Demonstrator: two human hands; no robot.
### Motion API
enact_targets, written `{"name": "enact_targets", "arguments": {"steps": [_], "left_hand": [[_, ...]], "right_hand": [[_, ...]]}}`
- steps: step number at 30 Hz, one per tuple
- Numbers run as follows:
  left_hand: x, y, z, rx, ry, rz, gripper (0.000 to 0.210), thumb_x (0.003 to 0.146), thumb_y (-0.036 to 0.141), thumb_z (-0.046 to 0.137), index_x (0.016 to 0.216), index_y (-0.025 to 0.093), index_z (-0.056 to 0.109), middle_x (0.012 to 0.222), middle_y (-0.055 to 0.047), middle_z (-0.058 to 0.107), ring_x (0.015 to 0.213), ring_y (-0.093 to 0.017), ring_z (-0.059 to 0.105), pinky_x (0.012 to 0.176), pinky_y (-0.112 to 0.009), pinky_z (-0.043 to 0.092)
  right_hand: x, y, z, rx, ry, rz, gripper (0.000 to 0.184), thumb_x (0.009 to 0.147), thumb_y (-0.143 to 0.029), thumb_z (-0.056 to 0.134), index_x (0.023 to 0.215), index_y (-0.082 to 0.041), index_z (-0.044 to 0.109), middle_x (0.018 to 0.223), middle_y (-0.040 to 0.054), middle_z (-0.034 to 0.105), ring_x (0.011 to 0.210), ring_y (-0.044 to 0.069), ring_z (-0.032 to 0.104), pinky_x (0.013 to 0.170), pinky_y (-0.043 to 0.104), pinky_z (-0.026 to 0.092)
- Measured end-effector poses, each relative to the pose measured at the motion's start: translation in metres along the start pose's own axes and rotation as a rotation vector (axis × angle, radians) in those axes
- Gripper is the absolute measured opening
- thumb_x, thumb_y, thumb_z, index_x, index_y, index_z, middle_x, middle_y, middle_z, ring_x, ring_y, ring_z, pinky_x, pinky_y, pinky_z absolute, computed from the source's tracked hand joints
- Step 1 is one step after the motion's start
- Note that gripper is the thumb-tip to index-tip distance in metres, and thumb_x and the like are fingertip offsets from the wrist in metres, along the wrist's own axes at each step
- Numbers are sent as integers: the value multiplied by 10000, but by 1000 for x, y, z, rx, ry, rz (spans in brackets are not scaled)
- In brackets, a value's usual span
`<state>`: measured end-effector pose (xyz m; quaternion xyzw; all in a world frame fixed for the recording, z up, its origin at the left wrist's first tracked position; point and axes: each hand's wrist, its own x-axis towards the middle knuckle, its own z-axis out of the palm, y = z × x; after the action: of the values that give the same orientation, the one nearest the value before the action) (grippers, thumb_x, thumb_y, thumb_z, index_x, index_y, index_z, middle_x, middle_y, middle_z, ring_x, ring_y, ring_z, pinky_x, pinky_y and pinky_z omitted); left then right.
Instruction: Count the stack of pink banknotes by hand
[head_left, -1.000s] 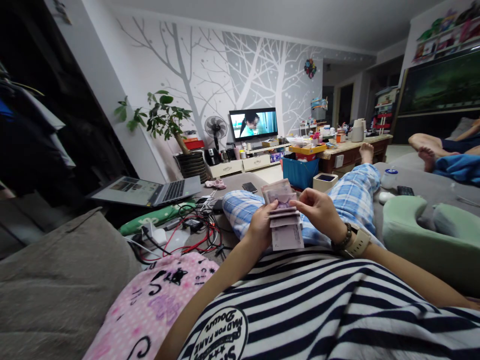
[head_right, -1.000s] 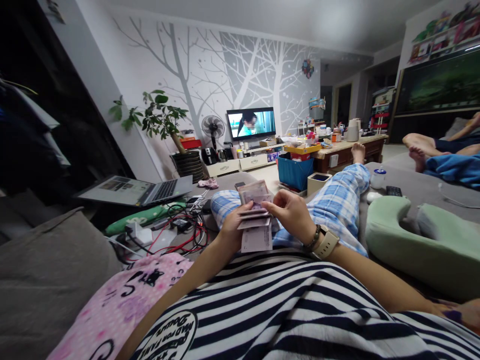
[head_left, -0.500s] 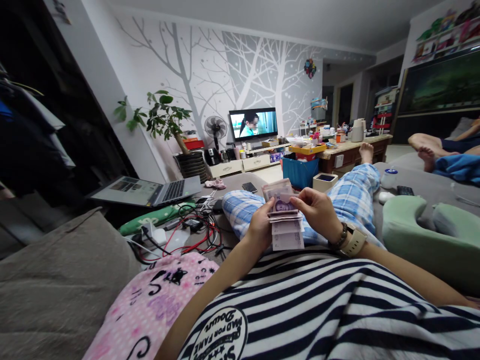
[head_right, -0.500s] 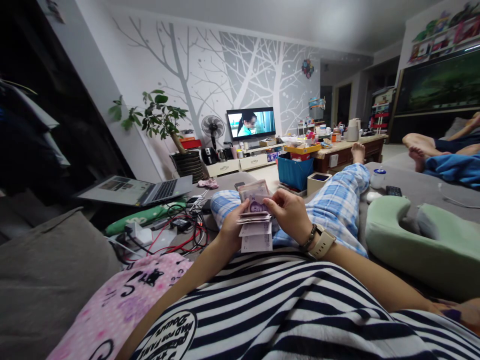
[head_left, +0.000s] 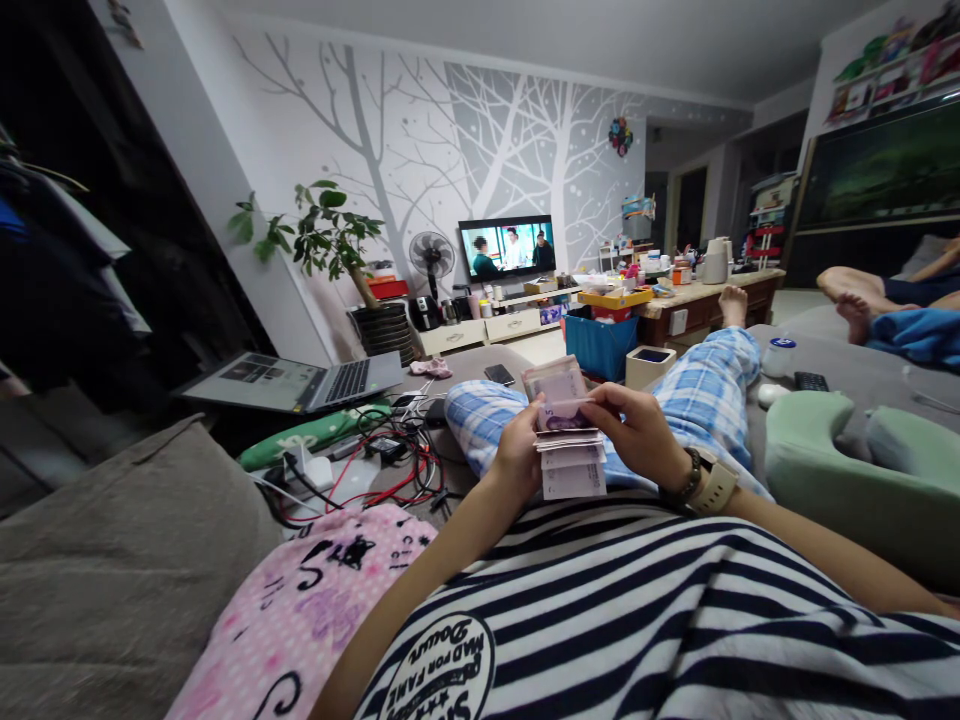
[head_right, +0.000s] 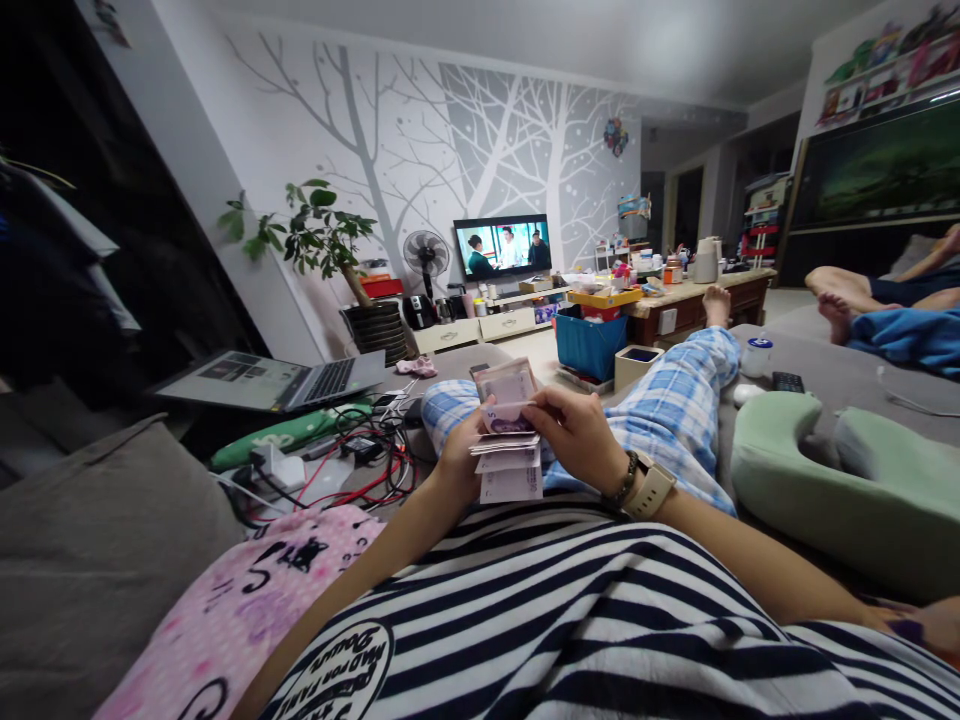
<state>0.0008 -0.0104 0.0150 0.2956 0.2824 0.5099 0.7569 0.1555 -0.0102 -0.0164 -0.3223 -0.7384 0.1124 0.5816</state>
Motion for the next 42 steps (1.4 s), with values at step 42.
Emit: {"name": "enact_targets", "arguments": {"steps": [42], "left_hand": [[4, -3, -6, 4, 3, 55, 394, 1010, 273, 463, 1210, 40, 711, 955, -154, 801, 869, -279, 779, 867, -395, 614]], "right_hand": [[-4, 4, -2, 55, -76, 9, 403, 1004, -479, 508, 750, -192, 635, 696, 11, 607, 663, 155, 523, 657, 286, 401]]}}
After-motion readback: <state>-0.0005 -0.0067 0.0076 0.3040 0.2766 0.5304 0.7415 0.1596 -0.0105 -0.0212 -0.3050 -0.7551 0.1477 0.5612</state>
